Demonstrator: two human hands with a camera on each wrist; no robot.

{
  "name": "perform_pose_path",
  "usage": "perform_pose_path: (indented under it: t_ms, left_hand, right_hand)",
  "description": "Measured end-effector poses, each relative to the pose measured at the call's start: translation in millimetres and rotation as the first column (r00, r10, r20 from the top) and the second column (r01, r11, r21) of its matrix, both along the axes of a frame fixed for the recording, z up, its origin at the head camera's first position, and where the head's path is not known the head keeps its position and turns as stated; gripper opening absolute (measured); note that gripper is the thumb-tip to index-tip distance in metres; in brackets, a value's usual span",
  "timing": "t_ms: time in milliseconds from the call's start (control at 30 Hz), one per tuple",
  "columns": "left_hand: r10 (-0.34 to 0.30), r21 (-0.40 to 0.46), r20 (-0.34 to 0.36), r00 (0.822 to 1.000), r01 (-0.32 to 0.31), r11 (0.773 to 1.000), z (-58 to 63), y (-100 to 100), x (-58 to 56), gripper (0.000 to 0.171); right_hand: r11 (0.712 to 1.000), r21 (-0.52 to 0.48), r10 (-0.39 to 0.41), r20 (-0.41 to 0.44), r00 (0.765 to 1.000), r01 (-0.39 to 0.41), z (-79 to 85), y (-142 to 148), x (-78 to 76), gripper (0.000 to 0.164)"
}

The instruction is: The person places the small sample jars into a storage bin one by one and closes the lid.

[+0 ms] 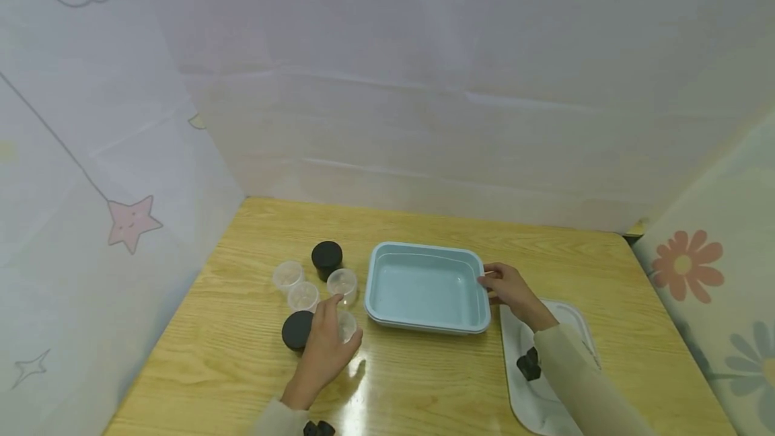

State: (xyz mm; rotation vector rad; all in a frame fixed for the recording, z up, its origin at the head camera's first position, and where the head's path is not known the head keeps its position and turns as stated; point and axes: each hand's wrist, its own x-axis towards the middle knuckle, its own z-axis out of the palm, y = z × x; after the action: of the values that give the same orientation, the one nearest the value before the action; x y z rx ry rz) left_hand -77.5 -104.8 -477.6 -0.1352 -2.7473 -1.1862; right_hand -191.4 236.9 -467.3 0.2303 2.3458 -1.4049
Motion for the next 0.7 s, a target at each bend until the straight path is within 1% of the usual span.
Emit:
perform_pose_path:
  t_ms: [133,200,400,700]
  left_hand:
    - [0.036,-0.001,0.008,0.999,-0.036,0.999,-0.3,1,2.3,0.066]
    - [0.05,-0.006,-0.002,0.999,-0.05,0.999,-2.2,0,2.9,0.067]
    - [0.055,-0.033,-0.041,0.998,-0.056,0.998,-11.6,-2,2.9,0.07]
    - [0.071,0.027,0.016,0.997,-0.072,0.997,-24.5,-6,2.9,0.069]
  right_hand:
    - [1.0,0.003,-0.002,0.002,1.0,0.002,0.8,0,-0.2,0.049]
    - [1.0,0.001,-0.005,0.001,1.0,0.005,0.9,-1,-0.3,0.049]
    - [1.0,-0.004,-0.007,-0.008,1.0,0.007,1.4,-1,-0.7,0.048]
    - [1.0,-0.004,-0.025,0.02,0.999,0.025,-0.3,-1,-0.4,0.048]
